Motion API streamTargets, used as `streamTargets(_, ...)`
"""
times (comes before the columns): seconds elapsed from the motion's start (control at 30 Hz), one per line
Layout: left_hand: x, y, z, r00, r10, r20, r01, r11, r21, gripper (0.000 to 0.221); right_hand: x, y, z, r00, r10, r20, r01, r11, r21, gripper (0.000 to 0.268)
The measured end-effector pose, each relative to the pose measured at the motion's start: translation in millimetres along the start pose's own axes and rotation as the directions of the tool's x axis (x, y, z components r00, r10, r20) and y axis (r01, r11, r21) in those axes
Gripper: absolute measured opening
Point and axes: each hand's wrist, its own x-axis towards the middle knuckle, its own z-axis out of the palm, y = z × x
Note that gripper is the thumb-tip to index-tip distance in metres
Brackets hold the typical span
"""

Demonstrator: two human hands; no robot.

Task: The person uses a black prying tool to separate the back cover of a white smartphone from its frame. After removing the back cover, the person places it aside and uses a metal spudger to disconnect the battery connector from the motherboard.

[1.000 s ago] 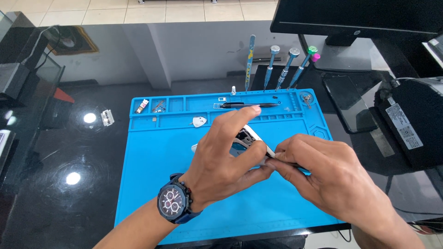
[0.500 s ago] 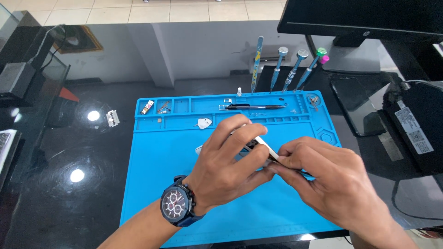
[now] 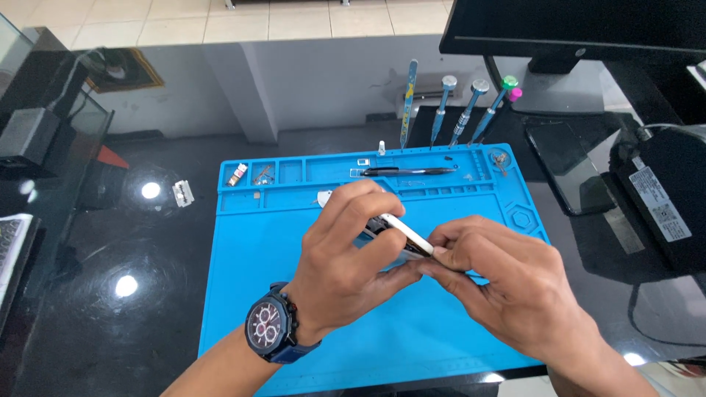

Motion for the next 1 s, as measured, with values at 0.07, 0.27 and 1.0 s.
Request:
streamTargets(0.07, 1, 0, -3, 1.0, -0.018, 0.02, 0.018, 1.0, -0.004, 0.039, -6, 10, 3, 1.0, 0.03, 0.008, -0.03, 0.999, 0.015, 0.023)
streamTargets(0.27, 6, 3, -11, 0.995, -0.039, 0.088, 0.037, 0.999, 0.03, 0.039, -19, 19, 9, 0.987, 0.137, 0.086, -0.143, 0.987, 0.078, 0.016)
streamTargets(1.0, 3, 8, 14, 0.992, -0.111, -0.059, 0.111, 0.994, -0.002, 0.038, -13, 37, 9, 0.999, 0.039, -0.011, -0.038, 0.998, 0.058, 0.017)
